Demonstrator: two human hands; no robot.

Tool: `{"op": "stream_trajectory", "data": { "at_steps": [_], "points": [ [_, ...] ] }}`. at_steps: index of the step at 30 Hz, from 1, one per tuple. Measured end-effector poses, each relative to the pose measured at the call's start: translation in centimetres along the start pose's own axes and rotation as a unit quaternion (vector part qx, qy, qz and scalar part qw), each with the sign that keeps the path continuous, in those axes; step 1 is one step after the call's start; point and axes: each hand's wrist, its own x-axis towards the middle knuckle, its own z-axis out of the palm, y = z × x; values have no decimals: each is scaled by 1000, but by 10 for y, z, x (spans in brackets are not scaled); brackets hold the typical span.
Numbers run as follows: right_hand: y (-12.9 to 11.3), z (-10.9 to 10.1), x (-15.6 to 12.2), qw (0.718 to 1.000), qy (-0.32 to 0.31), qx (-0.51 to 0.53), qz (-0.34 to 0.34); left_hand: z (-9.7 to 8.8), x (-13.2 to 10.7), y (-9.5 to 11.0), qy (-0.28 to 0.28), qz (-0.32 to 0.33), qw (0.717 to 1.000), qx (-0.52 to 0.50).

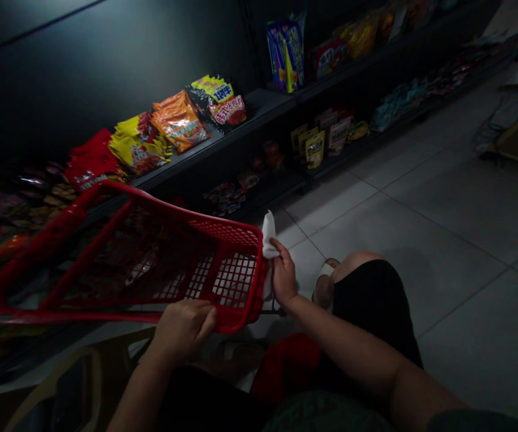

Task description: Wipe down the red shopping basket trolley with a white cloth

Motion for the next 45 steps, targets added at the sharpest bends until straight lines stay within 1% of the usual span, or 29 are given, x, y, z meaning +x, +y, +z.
{"op": "stream_trajectory", "data": {
  "at_steps": [1,2,4,6,7,8,9,10,12,14,15,17,18,20,22,25,28,31,34,37,41,45],
  "points": [
    [-10,2,0,1000,-1,-3,-5,-1,0,2,2,-1,1000,-1],
    [-17,3,-7,1000,-5,-14,-13,-1,1,5,5,-7,1000,-1],
    [-22,-2,-39,997,-37,-50,-38,-1,2,9,14,-25,1000,2],
    [-19,-13,-77,987,-101,-97,-73,1,3,11,27,-43,999,6],
    [-18,-19,-91,979,-134,-116,-100,1,3,11,35,-46,998,6],
    [-17,-25,-97,968,-165,-132,-135,2,2,11,42,-45,998,4],
    [-19,-28,-95,956,-190,-143,-175,3,2,11,51,-39,998,3],
    [-24,-30,-85,941,-211,-151,-217,3,1,12,60,-32,998,1],
    [-40,-25,-45,905,-256,-171,-293,4,-2,13,77,-17,997,-1],
    [-60,-15,6,864,-313,-216,-332,5,-6,17,91,-5,996,-4],
    [-69,-9,30,850,-325,-242,-337,5,-9,19,98,1,995,-7],
    [-82,1,66,843,-335,-270,-322,5,-15,24,111,10,994,-15],
    [-85,4,77,845,-343,-270,-310,6,-18,26,118,12,993,-19],
    [-88,6,85,845,-359,-263,-295,8,-23,30,133,12,991,-26],
    [-88,2,79,840,-359,-277,-298,12,-28,32,149,12,988,-32],
    [-91,-10,60,823,-345,-323,-316,17,-36,33,185,20,982,-38],
    [-95,-23,42,806,-338,-348,-339,22,-46,31,226,37,972,-48],
    [-97,-35,28,795,-320,-366,-362,23,-55,25,252,61,963,-73],
    [-98,-44,16,783,-310,-377,-385,21,-60,18,263,70,957,-104],
    [-99,-51,7,776,-302,-380,-402,18,-61,10,263,77,953,-128],
    [-101,-60,1,769,-286,-383,-424,18,-55,1,263,92,951,-137],
    [-105,-69,-3,754,-274,-389,-453,23,-45,-9,257,93,955,-114]
  ]
}}
